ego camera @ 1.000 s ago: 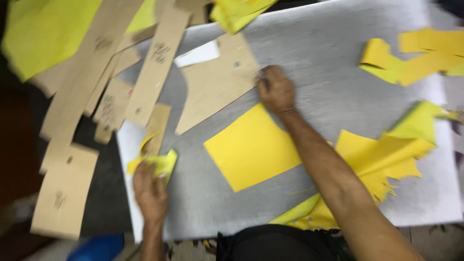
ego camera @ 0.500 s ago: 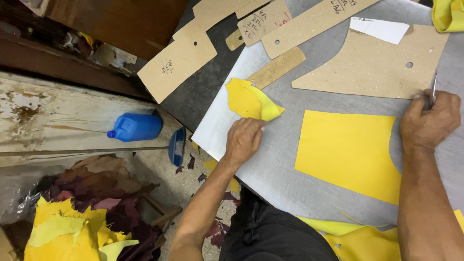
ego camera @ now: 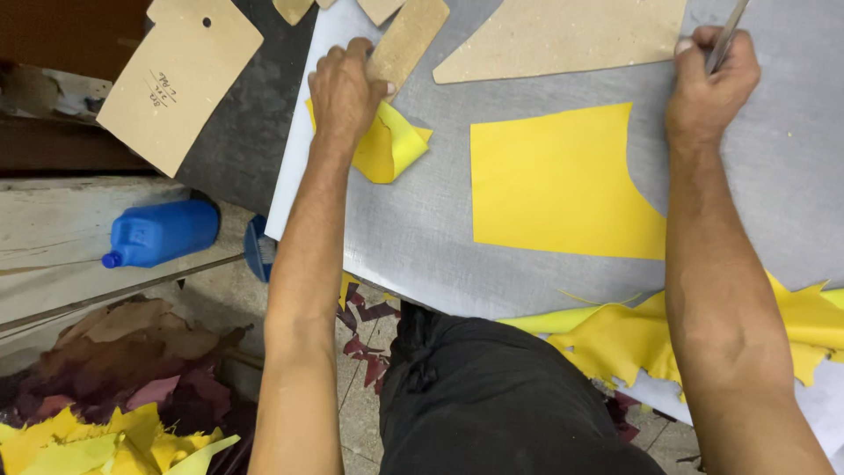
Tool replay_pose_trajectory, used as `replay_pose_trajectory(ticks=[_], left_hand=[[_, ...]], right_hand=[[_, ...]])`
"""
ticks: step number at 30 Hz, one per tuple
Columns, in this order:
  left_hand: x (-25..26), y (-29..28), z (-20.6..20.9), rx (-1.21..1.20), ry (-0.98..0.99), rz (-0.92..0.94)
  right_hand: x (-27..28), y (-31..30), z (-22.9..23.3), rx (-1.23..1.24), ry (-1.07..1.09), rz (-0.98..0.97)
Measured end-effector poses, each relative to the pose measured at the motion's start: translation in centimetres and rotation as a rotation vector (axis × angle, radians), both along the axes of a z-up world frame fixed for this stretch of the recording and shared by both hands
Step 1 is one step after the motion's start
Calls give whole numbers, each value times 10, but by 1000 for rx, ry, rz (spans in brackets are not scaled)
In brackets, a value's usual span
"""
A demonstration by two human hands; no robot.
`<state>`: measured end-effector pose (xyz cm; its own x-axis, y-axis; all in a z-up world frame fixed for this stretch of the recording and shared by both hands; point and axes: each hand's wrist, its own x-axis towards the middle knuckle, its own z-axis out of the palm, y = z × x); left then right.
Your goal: The person uses a rotary cutter and cardboard templates to cut shapes from yellow fabric on a worktable. They repeatedly position templates, cut along edges, and remove cut pieces, accumulating multiple fabric parts.
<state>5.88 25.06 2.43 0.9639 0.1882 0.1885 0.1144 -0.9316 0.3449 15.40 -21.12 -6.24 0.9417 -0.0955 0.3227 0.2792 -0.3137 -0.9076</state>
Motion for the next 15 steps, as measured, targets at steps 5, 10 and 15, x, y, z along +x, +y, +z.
replay_pose_trajectory(ticks=[5,10,15], left_hand=[[-4,-9,46,-60,-114,-141],[-33,-20,80,-501,-180,-162],[-69,-36,73,-731,-116,-171]], right_hand=[[-17,-3,48,252,395,52],[-83,-18,98,250,432,-13],[-195,-46,125,310,489,-99]])
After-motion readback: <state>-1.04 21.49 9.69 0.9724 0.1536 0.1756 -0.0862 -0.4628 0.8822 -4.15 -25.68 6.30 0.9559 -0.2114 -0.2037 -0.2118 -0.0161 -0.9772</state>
